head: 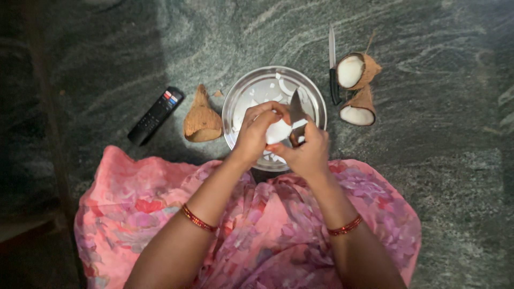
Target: The person sits on the floor and uses a knife to slice white coconut meat into small pieces, placing them into a metal plate. The person handles coconut pieces and a knife throughout the clip.
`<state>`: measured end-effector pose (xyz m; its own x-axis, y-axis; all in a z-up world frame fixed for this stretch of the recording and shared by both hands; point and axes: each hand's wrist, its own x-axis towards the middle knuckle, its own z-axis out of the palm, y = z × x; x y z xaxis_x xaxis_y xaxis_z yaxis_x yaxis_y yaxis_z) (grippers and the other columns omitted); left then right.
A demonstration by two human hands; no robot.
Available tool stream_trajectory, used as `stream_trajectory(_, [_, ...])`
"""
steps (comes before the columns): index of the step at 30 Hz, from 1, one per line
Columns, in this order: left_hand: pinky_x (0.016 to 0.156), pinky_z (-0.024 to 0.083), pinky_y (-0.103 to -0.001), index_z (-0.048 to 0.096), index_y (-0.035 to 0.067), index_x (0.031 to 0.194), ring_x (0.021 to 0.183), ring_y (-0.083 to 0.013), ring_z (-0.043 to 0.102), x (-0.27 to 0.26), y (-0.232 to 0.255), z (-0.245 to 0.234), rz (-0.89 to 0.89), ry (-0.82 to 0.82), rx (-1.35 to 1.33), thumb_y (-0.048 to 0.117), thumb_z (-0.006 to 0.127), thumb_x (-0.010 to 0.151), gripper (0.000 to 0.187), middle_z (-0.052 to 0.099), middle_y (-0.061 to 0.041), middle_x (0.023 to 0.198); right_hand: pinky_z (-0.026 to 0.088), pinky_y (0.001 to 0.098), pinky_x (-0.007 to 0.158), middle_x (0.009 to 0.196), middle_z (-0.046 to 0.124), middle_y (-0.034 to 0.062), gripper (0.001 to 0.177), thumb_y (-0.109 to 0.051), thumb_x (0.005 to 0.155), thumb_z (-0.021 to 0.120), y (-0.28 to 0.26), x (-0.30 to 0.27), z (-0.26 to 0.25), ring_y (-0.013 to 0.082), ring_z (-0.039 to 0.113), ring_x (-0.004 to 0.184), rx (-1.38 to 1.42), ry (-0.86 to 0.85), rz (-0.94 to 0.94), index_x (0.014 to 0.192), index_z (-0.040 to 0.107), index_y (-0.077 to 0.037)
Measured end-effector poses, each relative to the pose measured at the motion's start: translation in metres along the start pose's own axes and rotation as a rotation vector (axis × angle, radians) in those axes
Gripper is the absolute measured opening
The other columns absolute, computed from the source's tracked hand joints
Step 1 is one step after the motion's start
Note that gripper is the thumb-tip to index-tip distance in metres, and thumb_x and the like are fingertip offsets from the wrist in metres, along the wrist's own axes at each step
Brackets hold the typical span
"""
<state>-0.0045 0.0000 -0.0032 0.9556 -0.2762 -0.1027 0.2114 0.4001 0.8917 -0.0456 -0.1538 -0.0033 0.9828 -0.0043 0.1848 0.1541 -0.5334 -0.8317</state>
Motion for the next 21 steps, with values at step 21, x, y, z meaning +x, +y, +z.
stream_trajectory(21, [0.100,0.052,-0.031,0.062,-0.003,0.097,0.107,-0.0165,0.064,0.000,-0.013,0.006,0.136,0.165,-0.141,0.007,0.042,0.102,0.023,0.071,-0.015,0.121,0.051,0.0318,0.066,0.079,0.064,0.0039,0.058,-0.060,0.110,0.053,0.000,-0.015,0.016,0.0137,0.065,0.070,0.124,-0.199,-0.046,0.115,0.060,-0.002])
